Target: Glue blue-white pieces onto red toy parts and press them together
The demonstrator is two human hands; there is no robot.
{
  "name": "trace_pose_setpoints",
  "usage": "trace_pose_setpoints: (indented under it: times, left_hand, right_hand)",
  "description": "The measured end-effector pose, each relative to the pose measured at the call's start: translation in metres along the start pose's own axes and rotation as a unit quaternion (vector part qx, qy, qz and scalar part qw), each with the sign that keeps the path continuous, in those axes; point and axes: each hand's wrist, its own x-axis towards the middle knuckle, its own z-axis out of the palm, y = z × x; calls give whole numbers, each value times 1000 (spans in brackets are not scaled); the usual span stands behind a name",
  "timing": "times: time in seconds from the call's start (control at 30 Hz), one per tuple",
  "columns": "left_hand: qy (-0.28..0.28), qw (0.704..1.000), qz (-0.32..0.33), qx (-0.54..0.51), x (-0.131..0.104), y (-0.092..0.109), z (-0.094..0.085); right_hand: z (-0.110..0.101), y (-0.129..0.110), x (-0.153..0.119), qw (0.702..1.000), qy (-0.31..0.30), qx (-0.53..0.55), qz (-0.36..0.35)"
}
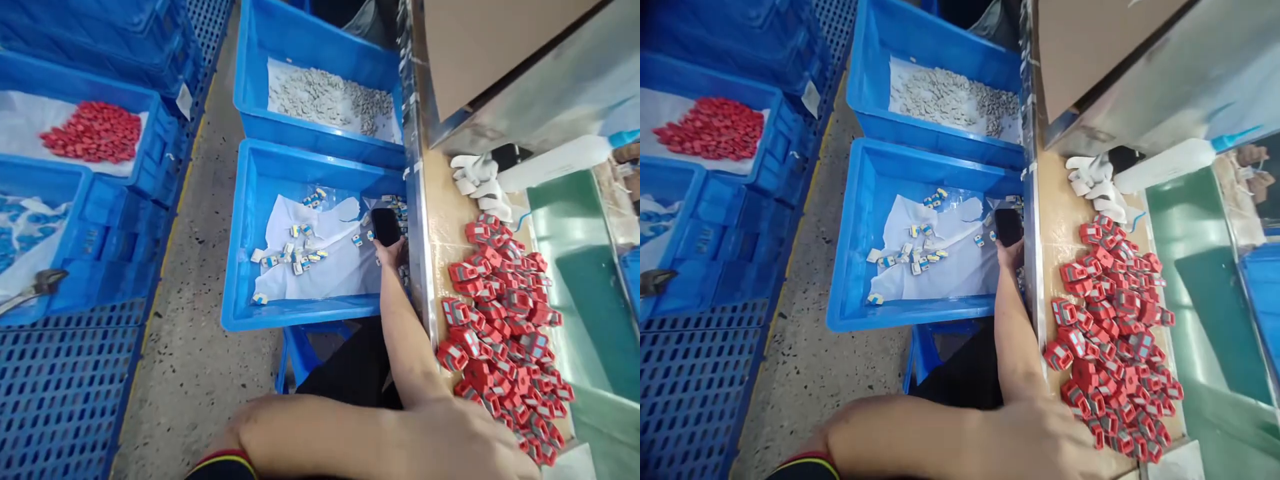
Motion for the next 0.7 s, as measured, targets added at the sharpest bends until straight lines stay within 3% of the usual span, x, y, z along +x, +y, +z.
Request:
trace_pose_setpoints:
  times: [0.07,0.1,0.2,0.33,0.4,0.5,0.6,0.7]
  left_hand:
    - [92,991,-75,57,-29,-20,-21]
    - [149,974,-148,82,-48,-29,-29]
    - [270,891,-334,150,-113,-52,-43]
    - [239,757,-542,274,-195,-65,-49]
    - [209,703,-598,324,-223,-67,-47]
    - [187,686,-610,350,-242,-68,-45]
    - [167,682,-622,346,-239,-69,-46]
    - [179,665,-639,343,-230,-65,-49]
  right_hand:
    - [3,-1,4,999,-2,-29,-18]
    - [4,-1,4,999,-3,-40,-27]
    - [6,-1,3,997,-12,-64,-38]
    - [2,-5,-6,997,-33,-67,-32]
    - [-5,-7,-20,997,-36,-56,-40]
    - [-24,-3,-59,993,-66,-12,-99]
    - [-51,1,-106,968,-99,66,-221]
    - [-84,-11,-124,945,-35,121,-301]
